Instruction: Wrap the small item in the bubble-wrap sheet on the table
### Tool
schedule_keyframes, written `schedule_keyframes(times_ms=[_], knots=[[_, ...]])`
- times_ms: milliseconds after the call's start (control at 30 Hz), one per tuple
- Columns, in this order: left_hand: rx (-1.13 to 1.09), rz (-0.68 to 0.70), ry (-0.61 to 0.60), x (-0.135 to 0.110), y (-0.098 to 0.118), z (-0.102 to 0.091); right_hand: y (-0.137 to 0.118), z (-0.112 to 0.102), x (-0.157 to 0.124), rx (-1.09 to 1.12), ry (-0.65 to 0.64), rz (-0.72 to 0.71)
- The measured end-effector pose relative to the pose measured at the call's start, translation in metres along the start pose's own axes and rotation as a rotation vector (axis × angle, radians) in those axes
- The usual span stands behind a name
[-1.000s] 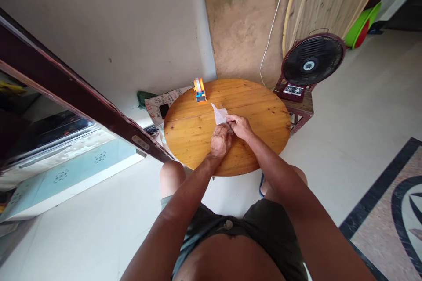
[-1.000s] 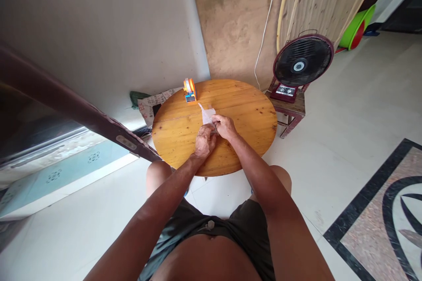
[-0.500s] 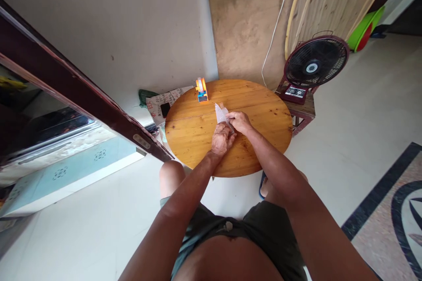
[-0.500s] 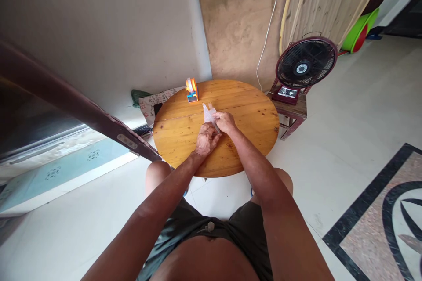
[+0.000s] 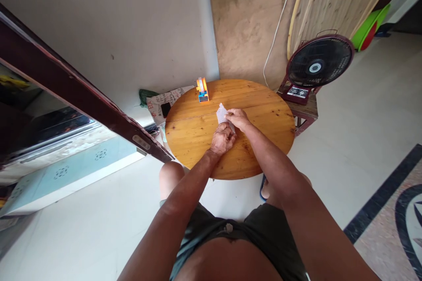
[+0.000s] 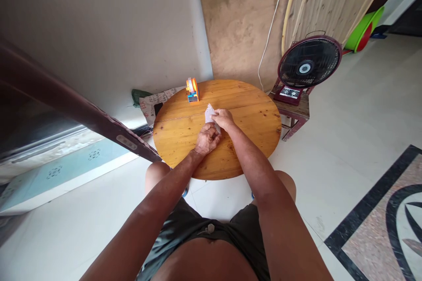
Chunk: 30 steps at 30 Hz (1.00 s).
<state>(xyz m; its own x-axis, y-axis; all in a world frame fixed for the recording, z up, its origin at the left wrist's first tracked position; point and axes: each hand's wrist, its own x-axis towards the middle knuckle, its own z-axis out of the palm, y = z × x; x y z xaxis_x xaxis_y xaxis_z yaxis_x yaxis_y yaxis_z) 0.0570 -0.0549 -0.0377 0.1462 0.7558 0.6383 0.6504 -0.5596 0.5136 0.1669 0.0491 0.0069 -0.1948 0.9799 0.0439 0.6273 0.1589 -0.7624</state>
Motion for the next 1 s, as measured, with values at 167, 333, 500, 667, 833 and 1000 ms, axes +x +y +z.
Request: schedule_keyframes(times_ms=[167, 333, 500, 667, 833, 1000], knots=[[0.068, -0.032, -0.049, 0.003, 0.003, -0.003, 0.001, 0.005, 0.007, -0.011, 0.046, 0.075], [0.139, -0.009, -0.079, 0.008, -0.001, -0.007, 0.008, 0.003, 0.014, -0.053, 0.074, 0.107], [0.072, -0.029, -0.064, 0.01, -0.006, -0.005, 0.014, 0.002, 0.026, -0.082, 0.044, 0.101], [0.031, -0.034, -0.079, 0.009, -0.011, -0.001, 0.011, 0.004, 0.033, -0.229, -0.009, 0.076], [0.0, -0.021, -0.107, 0.009, -0.015, 0.0, 0.004, 0.002, 0.036, -0.324, -0.079, 0.081], [-0.006, -0.054, -0.133, 0.01, -0.016, -0.002, 0.0, -0.001, 0.044, -0.248, -0.076, 0.135]])
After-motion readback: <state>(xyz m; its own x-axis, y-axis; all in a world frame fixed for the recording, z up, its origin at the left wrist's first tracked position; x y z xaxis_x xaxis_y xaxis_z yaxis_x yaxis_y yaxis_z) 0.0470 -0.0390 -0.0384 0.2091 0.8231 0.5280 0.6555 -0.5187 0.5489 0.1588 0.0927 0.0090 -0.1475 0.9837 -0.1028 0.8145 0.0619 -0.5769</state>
